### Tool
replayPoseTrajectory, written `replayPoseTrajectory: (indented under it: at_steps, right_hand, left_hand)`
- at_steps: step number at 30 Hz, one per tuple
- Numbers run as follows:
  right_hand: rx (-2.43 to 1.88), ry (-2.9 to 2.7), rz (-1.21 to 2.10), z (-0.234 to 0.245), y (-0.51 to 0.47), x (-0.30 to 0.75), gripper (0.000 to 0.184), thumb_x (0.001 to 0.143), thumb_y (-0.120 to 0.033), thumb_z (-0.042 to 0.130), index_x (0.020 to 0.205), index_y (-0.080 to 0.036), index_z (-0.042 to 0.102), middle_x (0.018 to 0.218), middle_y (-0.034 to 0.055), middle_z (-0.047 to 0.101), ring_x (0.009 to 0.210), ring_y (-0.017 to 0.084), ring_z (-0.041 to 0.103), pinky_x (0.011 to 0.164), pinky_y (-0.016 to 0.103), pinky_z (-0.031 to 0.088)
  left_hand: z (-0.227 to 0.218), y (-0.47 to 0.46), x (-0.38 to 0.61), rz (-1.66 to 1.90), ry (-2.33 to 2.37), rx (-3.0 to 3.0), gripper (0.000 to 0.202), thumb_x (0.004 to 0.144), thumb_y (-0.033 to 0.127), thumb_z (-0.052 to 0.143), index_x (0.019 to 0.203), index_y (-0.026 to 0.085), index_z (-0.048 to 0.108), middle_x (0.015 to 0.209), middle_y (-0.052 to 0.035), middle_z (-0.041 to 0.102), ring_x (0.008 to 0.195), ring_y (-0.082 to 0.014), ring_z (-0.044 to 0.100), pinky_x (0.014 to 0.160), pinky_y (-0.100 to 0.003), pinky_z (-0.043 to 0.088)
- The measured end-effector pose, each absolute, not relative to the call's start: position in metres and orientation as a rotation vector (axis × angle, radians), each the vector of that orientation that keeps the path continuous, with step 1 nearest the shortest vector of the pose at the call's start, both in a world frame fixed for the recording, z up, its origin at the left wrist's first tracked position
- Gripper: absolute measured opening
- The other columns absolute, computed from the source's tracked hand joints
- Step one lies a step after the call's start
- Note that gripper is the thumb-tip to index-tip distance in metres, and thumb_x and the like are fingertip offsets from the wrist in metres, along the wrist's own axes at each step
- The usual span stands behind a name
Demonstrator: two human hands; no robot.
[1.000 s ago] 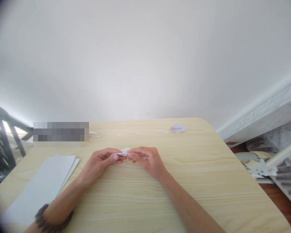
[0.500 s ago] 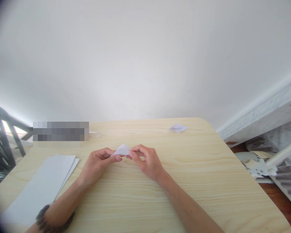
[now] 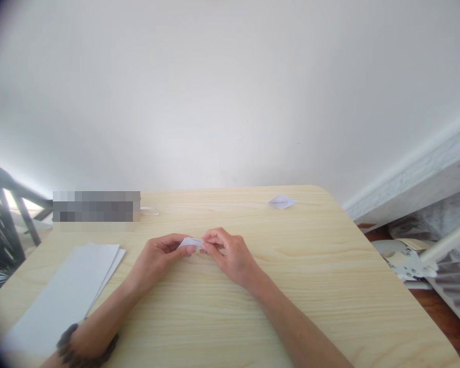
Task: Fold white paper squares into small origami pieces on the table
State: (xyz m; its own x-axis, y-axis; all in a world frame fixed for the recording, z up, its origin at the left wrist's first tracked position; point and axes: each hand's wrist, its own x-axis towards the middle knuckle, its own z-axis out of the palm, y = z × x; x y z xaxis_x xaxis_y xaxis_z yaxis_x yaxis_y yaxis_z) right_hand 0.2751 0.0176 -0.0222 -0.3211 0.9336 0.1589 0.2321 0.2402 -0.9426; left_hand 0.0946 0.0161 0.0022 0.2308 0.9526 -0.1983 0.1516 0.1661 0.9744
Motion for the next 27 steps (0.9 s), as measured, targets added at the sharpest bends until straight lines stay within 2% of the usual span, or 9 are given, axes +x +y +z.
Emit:
replayPoseTrajectory:
  at_steps: [3, 6, 9, 18, 24, 27]
  right_hand:
    - [-1.126, -1.860, 0.988, -0.0202, 0.0173, 0.2739, 0.017, 0.081, -0.033, 0.050, 0.091, -0.020, 0.057, 0.078, 0.0020, 0.067, 0.068, 0.013, 0.062, 0.061, 0.023, 0.048]
    - [-1.121, -2.006, 0.837, -0.0185, 0.0178, 0.2727, 0.023, 0.083, -0.034, 0.047, 0.073, -0.018, 0.061, 0.064, 0.0006, 0.061, 0.057, 0.010, 0.053, 0.054, 0.021, 0.040]
    - [-1.121, -2.034, 0.800, -0.0181, 0.0188, 0.2726, 0.032, 0.085, -0.033, 0.043, 0.063, -0.017, 0.059, 0.056, -0.0002, 0.055, 0.051, 0.009, 0.046, 0.050, 0.021, 0.034]
    - [-1.197, -2.022, 0.820, -0.0188, 0.0190, 0.2726, 0.035, 0.085, -0.034, 0.045, 0.057, -0.016, 0.055, 0.049, -0.0031, 0.053, 0.043, 0.006, 0.041, 0.047, 0.019, 0.030]
    - [-1.181, -2.072, 0.892, -0.0212, 0.0209, 0.2750, 0.036, 0.087, -0.036, 0.041, 0.060, -0.015, 0.054, 0.052, -0.0028, 0.052, 0.045, 0.006, 0.039, 0.046, 0.018, 0.028]
    - [-1.130, -2.146, 0.876, -0.0226, 0.0207, 0.2766, 0.034, 0.087, -0.036, 0.041, 0.063, -0.015, 0.055, 0.054, -0.0030, 0.052, 0.048, 0.006, 0.040, 0.048, 0.019, 0.028]
  left_hand:
    - [0.0008, 0.0158, 0.0928, 0.825, 1.214, 1.283, 0.021, 0.069, 0.032, 0.064, 0.082, 0.016, 0.067, 0.077, -0.0029, 0.070, 0.073, -0.0184, 0.061, 0.065, -0.025, 0.045]
    - [-0.0013, 0.0167, 0.0906, 0.810, 1.184, 1.308, 0.021, 0.068, 0.030, 0.064, 0.084, 0.016, 0.068, 0.071, -0.0021, 0.068, 0.069, -0.0169, 0.059, 0.063, -0.024, 0.044]
    - [-0.0020, 0.0183, 0.0882, 0.773, 1.169, 1.306, 0.022, 0.068, 0.028, 0.065, 0.086, 0.016, 0.069, 0.066, -0.0007, 0.067, 0.067, -0.0159, 0.059, 0.063, -0.023, 0.044]
    - [-0.0019, 0.0197, 0.0859, 0.720, 1.152, 1.206, 0.025, 0.069, 0.030, 0.065, 0.090, 0.018, 0.069, 0.081, -0.0024, 0.071, 0.078, -0.0196, 0.063, 0.074, -0.028, 0.048]
    - [-0.0031, 0.0220, 0.0858, 0.725, 1.057, 1.249, 0.023, 0.071, 0.028, 0.063, 0.092, 0.018, 0.066, 0.080, -0.0006, 0.069, 0.075, -0.0153, 0.061, 0.072, -0.024, 0.047]
    - [-0.0023, 0.0194, 0.0867, 0.731, 1.054, 1.321, 0.019, 0.074, 0.028, 0.061, 0.088, 0.017, 0.065, 0.071, 0.0002, 0.067, 0.068, -0.0129, 0.058, 0.066, -0.022, 0.045]
